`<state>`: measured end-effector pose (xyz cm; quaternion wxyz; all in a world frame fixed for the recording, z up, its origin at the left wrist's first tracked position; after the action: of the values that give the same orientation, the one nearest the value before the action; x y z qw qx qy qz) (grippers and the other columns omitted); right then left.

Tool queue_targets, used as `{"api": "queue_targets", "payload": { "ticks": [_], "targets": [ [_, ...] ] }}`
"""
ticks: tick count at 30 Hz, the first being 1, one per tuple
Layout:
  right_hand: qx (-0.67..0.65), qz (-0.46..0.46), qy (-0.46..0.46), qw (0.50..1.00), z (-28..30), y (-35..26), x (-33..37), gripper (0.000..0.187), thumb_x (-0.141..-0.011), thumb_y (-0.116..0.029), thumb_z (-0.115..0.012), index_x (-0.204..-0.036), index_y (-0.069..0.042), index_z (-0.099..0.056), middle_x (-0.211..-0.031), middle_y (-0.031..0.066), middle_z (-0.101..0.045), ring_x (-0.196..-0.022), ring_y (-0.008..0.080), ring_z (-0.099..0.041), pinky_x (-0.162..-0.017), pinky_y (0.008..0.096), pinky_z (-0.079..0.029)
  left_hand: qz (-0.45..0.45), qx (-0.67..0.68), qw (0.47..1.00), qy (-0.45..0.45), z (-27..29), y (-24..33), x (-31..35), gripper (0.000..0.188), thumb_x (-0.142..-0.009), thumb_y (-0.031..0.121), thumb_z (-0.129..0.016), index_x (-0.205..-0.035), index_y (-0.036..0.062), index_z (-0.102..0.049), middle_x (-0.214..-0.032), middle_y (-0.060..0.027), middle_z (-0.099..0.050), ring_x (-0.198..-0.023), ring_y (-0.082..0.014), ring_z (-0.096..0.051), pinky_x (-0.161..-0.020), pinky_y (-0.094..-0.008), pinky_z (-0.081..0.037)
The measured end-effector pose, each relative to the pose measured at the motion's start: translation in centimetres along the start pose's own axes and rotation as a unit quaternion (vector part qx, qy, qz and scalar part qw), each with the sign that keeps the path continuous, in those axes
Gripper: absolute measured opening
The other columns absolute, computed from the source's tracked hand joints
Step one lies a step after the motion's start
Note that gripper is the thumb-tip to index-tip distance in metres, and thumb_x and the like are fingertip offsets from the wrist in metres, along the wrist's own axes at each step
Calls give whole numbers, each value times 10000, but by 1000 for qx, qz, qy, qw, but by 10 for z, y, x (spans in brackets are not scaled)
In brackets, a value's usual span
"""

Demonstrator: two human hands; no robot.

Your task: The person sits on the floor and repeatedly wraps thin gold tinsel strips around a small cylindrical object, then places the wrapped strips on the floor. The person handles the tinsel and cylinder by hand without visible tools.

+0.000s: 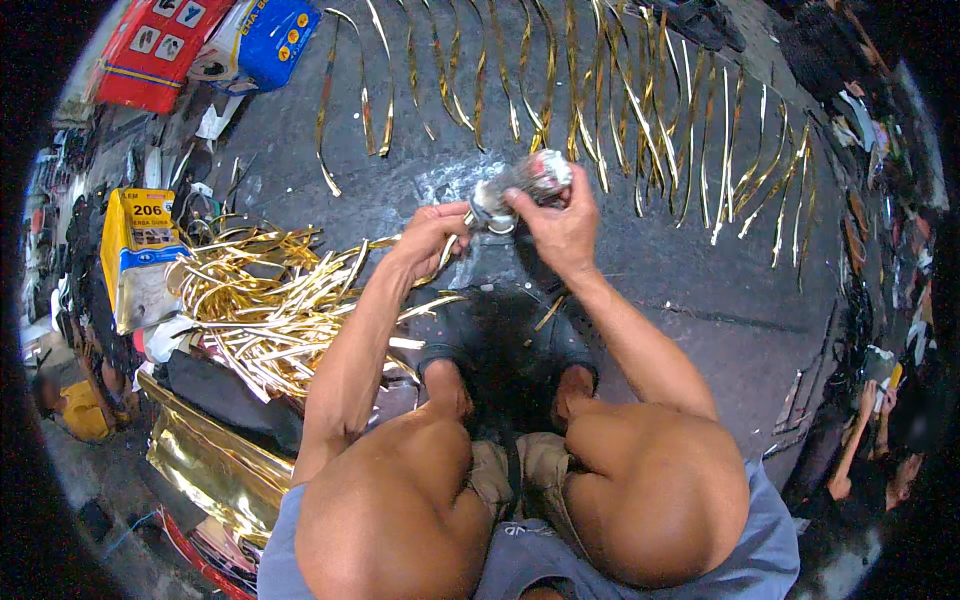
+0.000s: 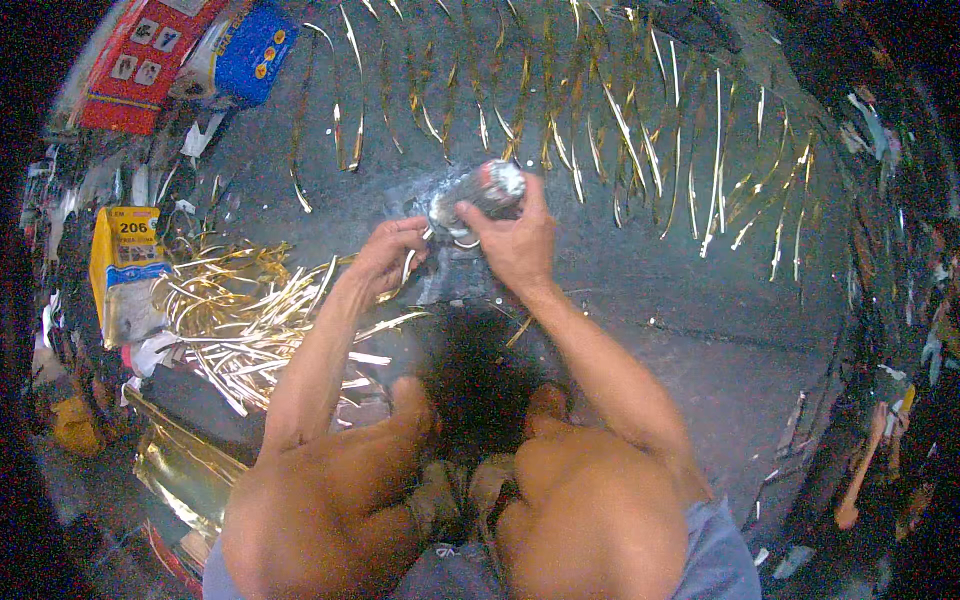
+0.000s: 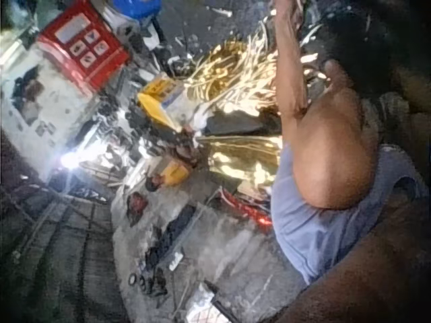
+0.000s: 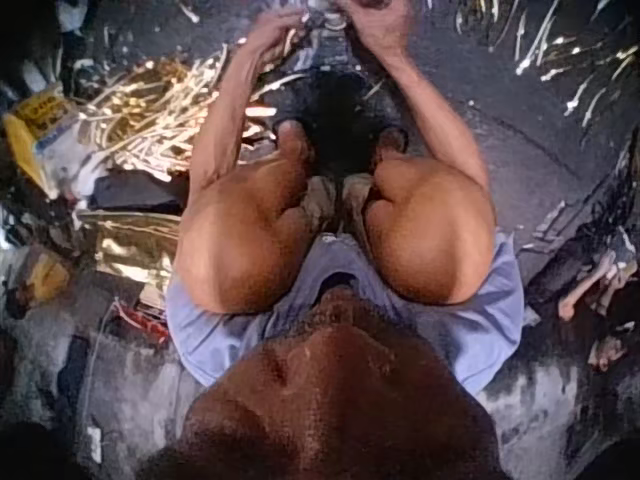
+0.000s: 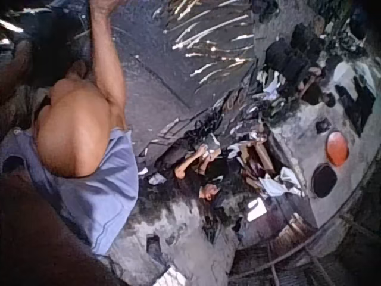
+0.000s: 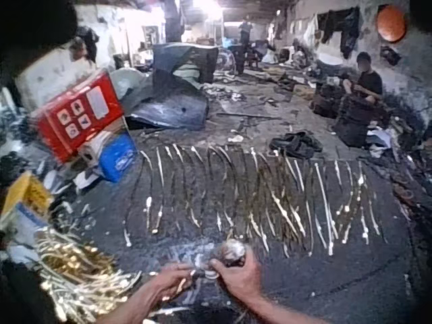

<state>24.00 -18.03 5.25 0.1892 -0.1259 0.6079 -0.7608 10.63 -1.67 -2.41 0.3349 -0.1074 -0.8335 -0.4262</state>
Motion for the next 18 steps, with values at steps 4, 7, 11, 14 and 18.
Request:
{"api": "queue_targets", "payload": {
  "ticks": [4, 7, 11, 14, 18],
  "targets": [
    [42, 5, 44, 998, 8, 7, 7, 581, -798, -248, -909, -1207, 10, -587, -1011, 107, -746, -884, 168, -715, -785, 321, -574, 33, 141, 987, -65, -3, -9, 14, 605, -799, -109, -562, -1404, -72, -559, -803, -41, -642, -562, -102, -560, -513, -223, -506],
    [83, -40, 53, 994, 40, 30, 5, 581, -791, -241, -911, -1214, 4, -597, -1014, 97, -748, -879, 166, -715, -781, 318, -572, 20, -60, 998, -21, -17, 9, 19, 473, -812, -31, -636, -1283, -75, -658, -831, -71, -697, -604, -98, -608, -525, -229, -500],
    [103, -30, 85, 991, 56, 42, 2, 618, -753, -260, -928, -1214, -10, -601, -1049, 150, -761, -886, 213, -740, -754, 357, -586, -70, -302, 949, 55, 1, 17, -12, 222, -789, 65, -752, -993, -20, -768, -740, -64, -720, -590, -113, -642, -546, -273, -510],
    [38, 0, 11, 999, 35, 3, 2, 584, -802, -195, -902, -1246, 7, -581, -1056, 120, -742, -912, 151, -713, -785, 331, -587, -91, -402, 906, 100, 2, 19, -26, 101, -768, 84, -786, -845, 20, -778, -714, -62, -724, -601, -120, -654, -577, -302, -520],
    [157, 35, -86, 983, -5, 15, 12, 648, -768, -239, -916, -1276, -36, -568, -978, 139, -742, -807, 210, -734, -726, 354, -598, -117, -448, 876, 134, 13, 10, -44, 96, -755, 107, -797, -807, 28, -779, -711, -59, -732, -645, -155, -678, -628, -330, -540]
  ]
}}
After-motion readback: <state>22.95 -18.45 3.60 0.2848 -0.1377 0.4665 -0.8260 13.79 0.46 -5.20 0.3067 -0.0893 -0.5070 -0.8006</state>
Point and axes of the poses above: each hand's wrist, its own x-axis away from the middle knuckle, its own z-axis out of the back of the hand, y = z × x, the point moved 6 cm from there along -x, towards the middle knuckle
